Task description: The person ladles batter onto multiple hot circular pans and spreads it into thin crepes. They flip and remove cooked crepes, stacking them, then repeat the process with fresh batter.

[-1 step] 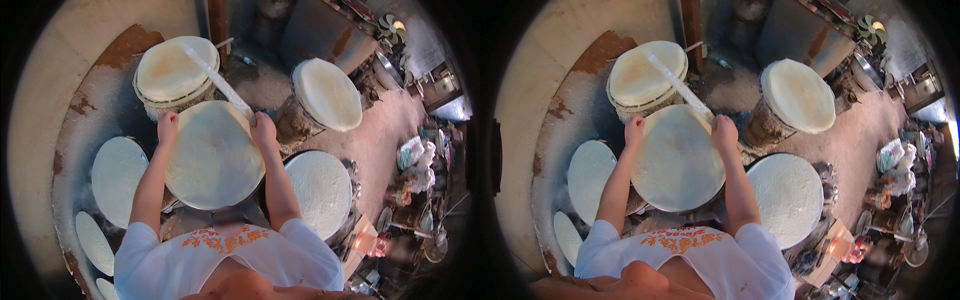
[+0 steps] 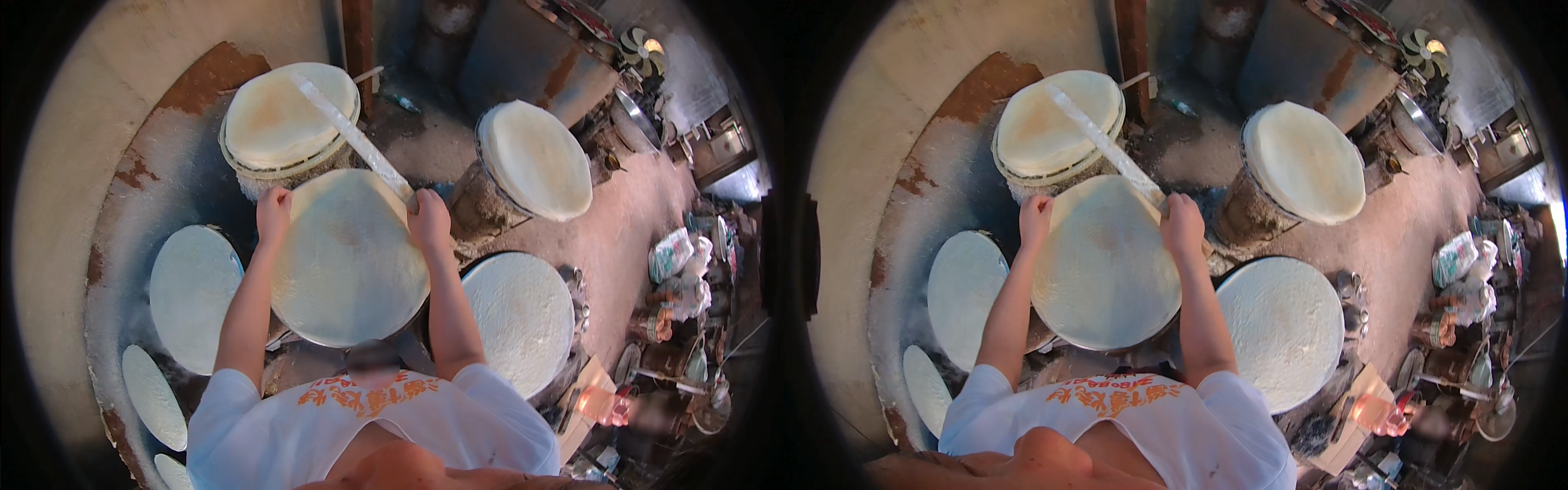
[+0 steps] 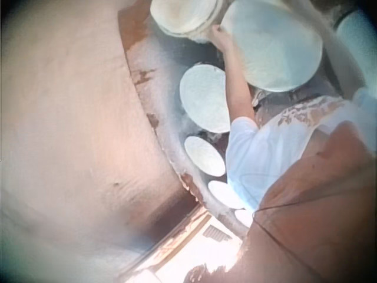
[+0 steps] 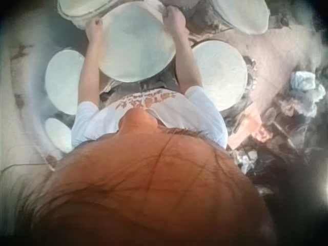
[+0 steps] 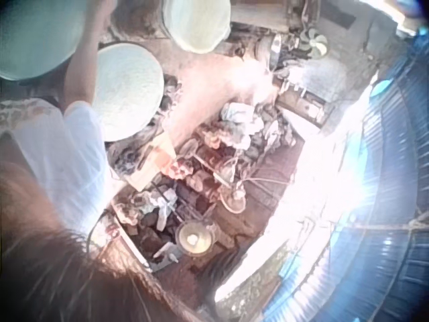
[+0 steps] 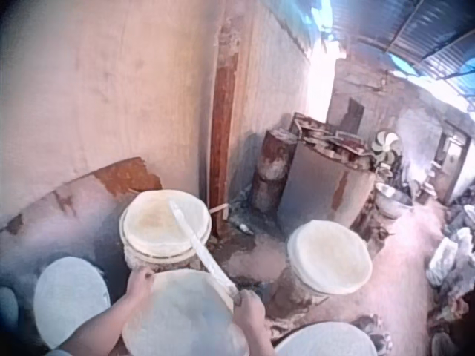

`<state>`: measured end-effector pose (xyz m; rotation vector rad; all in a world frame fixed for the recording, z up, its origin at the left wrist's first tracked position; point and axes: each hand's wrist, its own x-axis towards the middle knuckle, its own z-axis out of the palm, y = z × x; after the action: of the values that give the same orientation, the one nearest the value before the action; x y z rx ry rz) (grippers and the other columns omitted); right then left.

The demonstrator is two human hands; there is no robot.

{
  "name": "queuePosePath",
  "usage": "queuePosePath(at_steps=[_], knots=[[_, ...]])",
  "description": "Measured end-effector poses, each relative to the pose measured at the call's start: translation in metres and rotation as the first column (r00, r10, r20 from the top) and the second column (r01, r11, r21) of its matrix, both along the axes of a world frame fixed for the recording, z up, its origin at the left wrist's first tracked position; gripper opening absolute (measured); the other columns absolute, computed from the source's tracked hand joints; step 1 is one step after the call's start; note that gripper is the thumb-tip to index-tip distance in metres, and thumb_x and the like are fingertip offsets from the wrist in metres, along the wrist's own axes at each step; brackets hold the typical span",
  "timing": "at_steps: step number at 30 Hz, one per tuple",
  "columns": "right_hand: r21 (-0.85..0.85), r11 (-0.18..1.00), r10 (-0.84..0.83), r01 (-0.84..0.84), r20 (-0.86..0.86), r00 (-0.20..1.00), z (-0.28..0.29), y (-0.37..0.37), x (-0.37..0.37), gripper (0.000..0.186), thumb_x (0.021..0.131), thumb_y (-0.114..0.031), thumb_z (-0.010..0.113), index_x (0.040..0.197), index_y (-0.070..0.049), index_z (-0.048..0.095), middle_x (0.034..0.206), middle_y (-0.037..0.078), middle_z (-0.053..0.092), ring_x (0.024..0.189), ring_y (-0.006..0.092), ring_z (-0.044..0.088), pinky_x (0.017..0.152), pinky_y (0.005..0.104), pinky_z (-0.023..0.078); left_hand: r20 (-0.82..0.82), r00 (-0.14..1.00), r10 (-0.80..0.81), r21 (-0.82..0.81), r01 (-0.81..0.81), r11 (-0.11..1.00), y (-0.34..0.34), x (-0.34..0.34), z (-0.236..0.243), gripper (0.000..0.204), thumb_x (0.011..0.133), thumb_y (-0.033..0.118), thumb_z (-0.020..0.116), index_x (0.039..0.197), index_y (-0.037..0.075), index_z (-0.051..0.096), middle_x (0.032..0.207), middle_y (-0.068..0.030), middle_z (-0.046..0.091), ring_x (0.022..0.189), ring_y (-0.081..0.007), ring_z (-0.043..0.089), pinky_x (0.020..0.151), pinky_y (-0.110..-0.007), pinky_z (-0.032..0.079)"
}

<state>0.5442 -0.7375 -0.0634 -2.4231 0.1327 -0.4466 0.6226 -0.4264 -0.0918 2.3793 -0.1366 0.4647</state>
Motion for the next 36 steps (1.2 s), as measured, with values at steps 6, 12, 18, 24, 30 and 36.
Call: queuePosePath(at_steps=[6, 12, 18, 24, 30, 36], knots=[[-0.073, 0.997, 0.041, -0.032, 0.130, 0.991, 0.005, -0.015, 0.018, 0.018, 0.075, -0.010, 0.066, 0.088, -0.002, 0.056, 0.096, 0.022, 0.056, 0.097, 0.0393, 0.053, 0.082, 0.0431, 0.045, 0.278, 0.958, 0.073, 0.189, -0.129, 0.974, 0.015, -0.008, 0.006, 0.021, 0.083, 0.023, 0.065, 0.095, 0.005, 0.063, 0.088, -0.0138, 0.062, 0.080, -0.0278, 0.060, 0.071, -0.040, 0.047], [-0.085, 0.987, 0.118, -0.139, -0.216, 0.969, -0.010, -0.009, 0.035, 0.028, 0.073, -0.019, 0.069, 0.091, -0.003, 0.055, 0.093, 0.017, 0.060, 0.090, 0.0367, 0.059, 0.075, 0.0451, 0.048, -0.394, 0.914, 0.092, 0.162, -0.030, 0.986, 0.029, 0.012, -0.003, 0.031, 0.081, 0.034, 0.065, 0.094, 0.006, 0.067, 0.079, -0.0118, 0.066, 0.074, -0.0260, 0.063, 0.067, -0.038, 0.047], [-0.098, 0.992, 0.052, -0.075, -0.212, 0.976, -0.018, -0.015, 0.037, 0.016, 0.074, -0.013, 0.061, 0.086, -0.005, 0.055, 0.090, 0.019, 0.061, 0.088, 0.0369, 0.058, 0.074, 0.0471, 0.048, -0.116, 0.993, 0.034, 0.020, -0.031, 0.999, -0.002, -0.030, 0.027, 0.019, 0.082, 0.021, 0.065, 0.084, 0.002, 0.065, 0.073, -0.0111, 0.062, 0.066, -0.0248, 0.059, 0.060, -0.034, 0.044], [0.077, 0.985, 0.153, -0.152, -0.015, 0.988, 0.008, -0.021, 0.008, 0.010, 0.073, -0.004, 0.057, 0.079, -0.001, 0.049, 0.080, 0.021, 0.053, 0.081, 0.0409, 0.051, 0.068, 0.0471, 0.042, 0.042, 0.996, 0.075, -0.137, -0.068, 0.988, -0.016, -0.084, 0.047, 0.011, 0.081, 0.007, 0.066, 0.084, -0.002, 0.062, 0.080, -0.0099, 0.058, 0.072, -0.0222, 0.058, 0.066, -0.030, 0.046], [0.141, 0.966, 0.183, -0.217, 0.219, 0.958, 0.024, -0.026, -0.033, 0.024, 0.067, 0.003, 0.066, 0.089, 0.000, 0.056, 0.090, 0.015, 0.057, 0.087, 0.0348, 0.053, 0.074, 0.0389, 0.044, 0.134, 0.982, 0.133, -0.417, -0.066, 0.906, -0.005, -0.134, 0.079, 0.005, 0.081, 0.002, 0.064, 0.084, -0.001, 0.062, 0.085, -0.0082, 0.058, 0.080, -0.0194, 0.056, 0.072, -0.028, 0.045], [0.245, 0.950, 0.139, -0.195, 0.229, 0.963, 0.052, -0.040, -0.082, 0.019, 0.074, 0.003, 0.065, 0.092, 0.003, 0.056, 0.090, 0.015, 0.056, 0.082, 0.0333, 0.056, 0.071, 0.0338, 0.046, 0.265, 0.954, 0.139, -0.326, -0.047, 0.944, -0.014, -0.195, 0.127, 0.006, 0.080, 0.001, 0.065, 0.086, 0.000, 0.065, 0.089, -0.0080, 0.060, 0.084, -0.0199, 0.057, 0.075, -0.029, 0.046]])
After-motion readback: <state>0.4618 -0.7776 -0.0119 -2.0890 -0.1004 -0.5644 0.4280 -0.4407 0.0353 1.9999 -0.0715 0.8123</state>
